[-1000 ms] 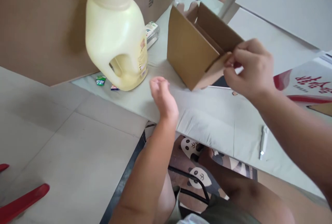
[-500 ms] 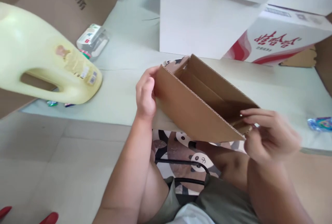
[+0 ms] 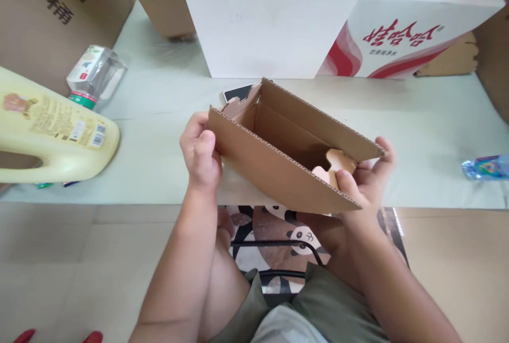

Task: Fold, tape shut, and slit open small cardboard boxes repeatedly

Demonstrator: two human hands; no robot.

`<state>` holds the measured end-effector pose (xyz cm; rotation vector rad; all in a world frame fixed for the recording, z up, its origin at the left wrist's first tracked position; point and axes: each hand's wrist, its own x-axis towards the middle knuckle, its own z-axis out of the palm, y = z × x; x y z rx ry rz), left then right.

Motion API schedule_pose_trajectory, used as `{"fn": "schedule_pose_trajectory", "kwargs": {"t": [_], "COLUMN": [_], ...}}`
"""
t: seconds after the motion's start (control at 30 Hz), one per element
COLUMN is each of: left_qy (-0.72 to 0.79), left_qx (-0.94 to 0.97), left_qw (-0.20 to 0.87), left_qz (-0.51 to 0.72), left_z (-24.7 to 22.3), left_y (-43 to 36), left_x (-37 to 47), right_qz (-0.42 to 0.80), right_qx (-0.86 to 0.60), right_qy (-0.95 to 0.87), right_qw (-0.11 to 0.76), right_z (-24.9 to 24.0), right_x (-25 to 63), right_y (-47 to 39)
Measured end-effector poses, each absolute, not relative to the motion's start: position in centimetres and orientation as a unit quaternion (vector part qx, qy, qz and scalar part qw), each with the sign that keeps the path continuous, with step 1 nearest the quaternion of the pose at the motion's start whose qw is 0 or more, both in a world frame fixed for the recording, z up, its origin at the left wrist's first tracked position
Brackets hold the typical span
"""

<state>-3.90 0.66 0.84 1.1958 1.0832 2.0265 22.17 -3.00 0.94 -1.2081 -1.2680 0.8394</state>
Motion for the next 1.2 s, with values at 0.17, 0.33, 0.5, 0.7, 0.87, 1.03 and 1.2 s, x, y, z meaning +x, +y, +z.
{"fn": "schedule_pose_trajectory", "kwargs": {"t": [0.17,0.33,0.5,0.7,0.87,1.03,1.2], "left_qy": [0.375,0.372,0.355,0.38,0.412,0.421,0.468], "left_qx": [0.458,0.489,0.475,0.451,0.425,0.467,0.462], "left_qw": [0.272,0.259,0.231,0.225,0.232,0.257,0.283], "left_qz": [0.759,0.745,0.771,0.776,0.772,0.734,0.698], "left_z": [1.9,2.2,2.0,2.0,2.1,2.4,2.4], "left_y": [0.5,0.3,0.1,-0.1,-0.4,-0.6,-0.5], "left_x": [-4.3,-4.2,-4.3,-4.4,-4.3,-4.5,-4.8], "right_qz": [0.388,0.418,0.396,0.362,0.352,0.366,0.362], "right_qx": [-0.498,-0.511,-0.582,-0.621,-0.623,-0.61,-0.576], "right_qy": [-0.532,-0.481,-0.398,-0.35,-0.348,-0.353,-0.43], "right_qw": [0.564,0.576,0.588,0.601,0.606,0.607,0.594], "right_z": [1.2,1.7,1.1,1.8,2.5,2.0,0.7], "right_x": [22.0,21.8,21.3,19.9,19.3,19.6,20.4], "right_y": [-3.4,-3.6,-3.7,-3.2,-3.0,-3.1,-3.3]}}
